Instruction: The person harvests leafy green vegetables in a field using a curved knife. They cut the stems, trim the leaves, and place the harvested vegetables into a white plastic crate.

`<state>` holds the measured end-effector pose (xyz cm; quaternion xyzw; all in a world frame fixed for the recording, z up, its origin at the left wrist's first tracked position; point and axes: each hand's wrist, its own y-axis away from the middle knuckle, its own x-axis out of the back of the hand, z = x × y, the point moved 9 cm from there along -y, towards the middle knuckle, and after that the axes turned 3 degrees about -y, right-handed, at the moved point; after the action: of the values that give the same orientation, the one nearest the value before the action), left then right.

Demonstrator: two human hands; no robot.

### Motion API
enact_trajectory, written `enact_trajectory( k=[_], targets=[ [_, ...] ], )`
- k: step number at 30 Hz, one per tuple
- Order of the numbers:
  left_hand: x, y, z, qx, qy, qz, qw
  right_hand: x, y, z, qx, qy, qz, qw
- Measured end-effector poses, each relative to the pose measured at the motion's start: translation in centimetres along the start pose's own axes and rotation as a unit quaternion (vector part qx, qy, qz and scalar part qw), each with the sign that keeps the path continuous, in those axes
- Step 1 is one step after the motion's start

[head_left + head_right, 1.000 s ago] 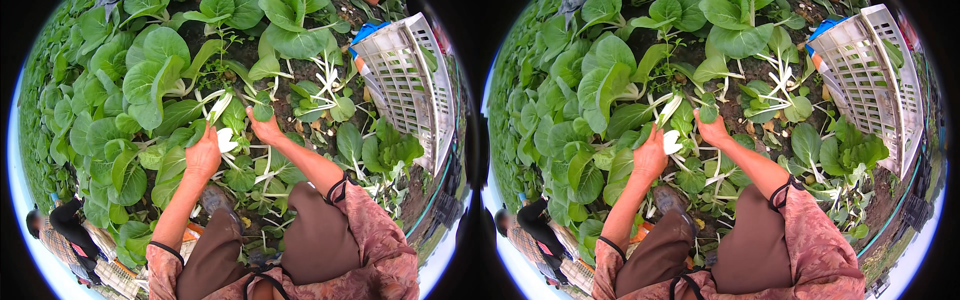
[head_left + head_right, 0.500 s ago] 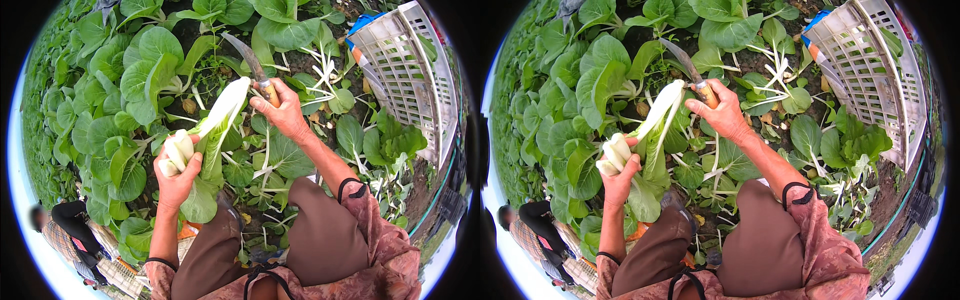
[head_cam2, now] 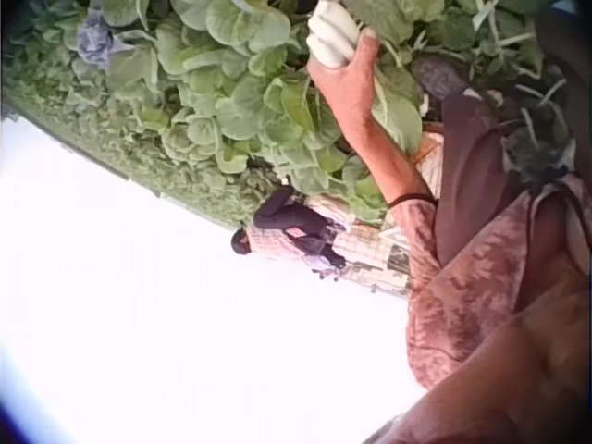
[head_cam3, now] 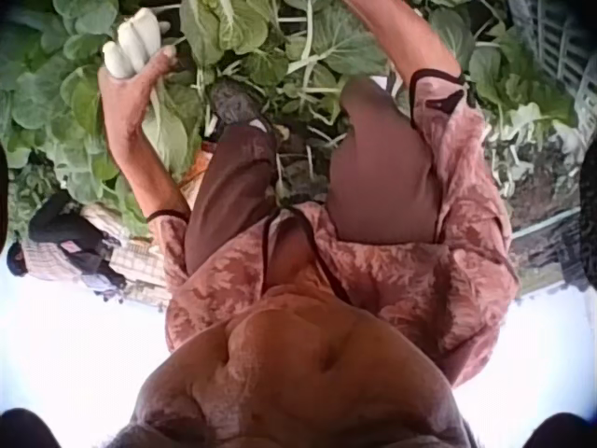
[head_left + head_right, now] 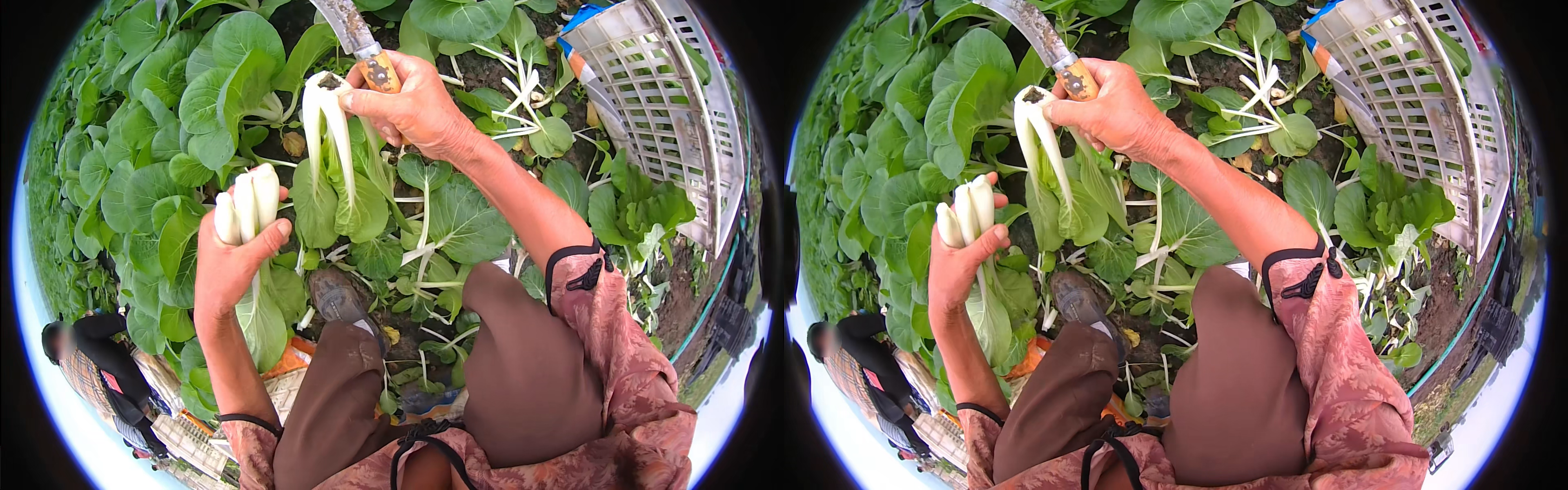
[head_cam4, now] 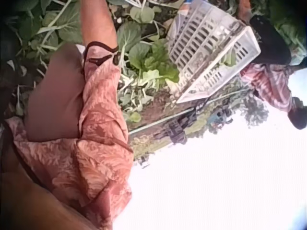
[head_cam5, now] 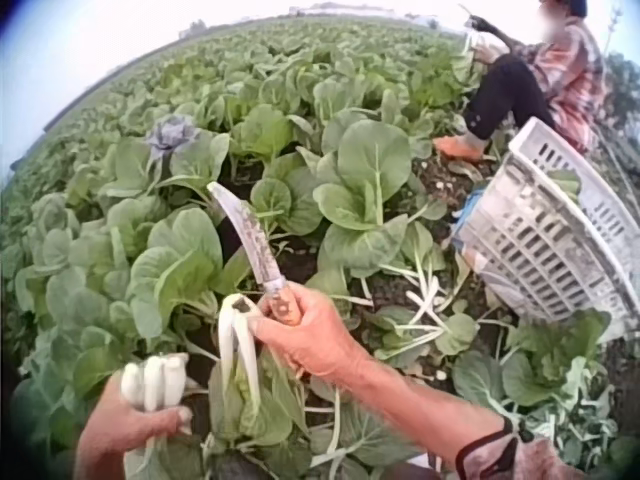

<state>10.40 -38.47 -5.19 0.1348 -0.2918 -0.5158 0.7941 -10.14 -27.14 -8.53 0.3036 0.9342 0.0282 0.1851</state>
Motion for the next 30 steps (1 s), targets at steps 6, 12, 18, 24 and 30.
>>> enact_trajectory(
  k=[6, 12, 18, 24, 30],
  targets=[
    [1.6, -2.8, 3.0, -0.09, 0.067, 0.055, 0.992, -4.2, -0.8, 0.0, -0.004, 0.006, -0.108, 0.994],
    [-1.4, -3.6, -1.4, -0.054, 0.313, -0.03, 0.948, -5.4, 0.3, 1.4, -0.086, -0.074, -0.11, 0.987],
    [-4.2, -1.9, -2.6, -0.076, 0.454, -0.03, 0.887, -7.3, 1.8, 1.7, -0.06, -0.087, -0.036, 0.994],
    [-2.5, 3.2, -0.6, -0.159, 0.506, 0.003, 0.848, -13.2, 3.6, -0.4, -0.05, -0.073, -0.081, 0.993],
    [3.2, 9.2, -1.8, -0.165, 0.457, 0.155, 0.86, -18.5, 5.3, -7.3, 0.137, 0.289, -0.154, 0.935]
  ],
)
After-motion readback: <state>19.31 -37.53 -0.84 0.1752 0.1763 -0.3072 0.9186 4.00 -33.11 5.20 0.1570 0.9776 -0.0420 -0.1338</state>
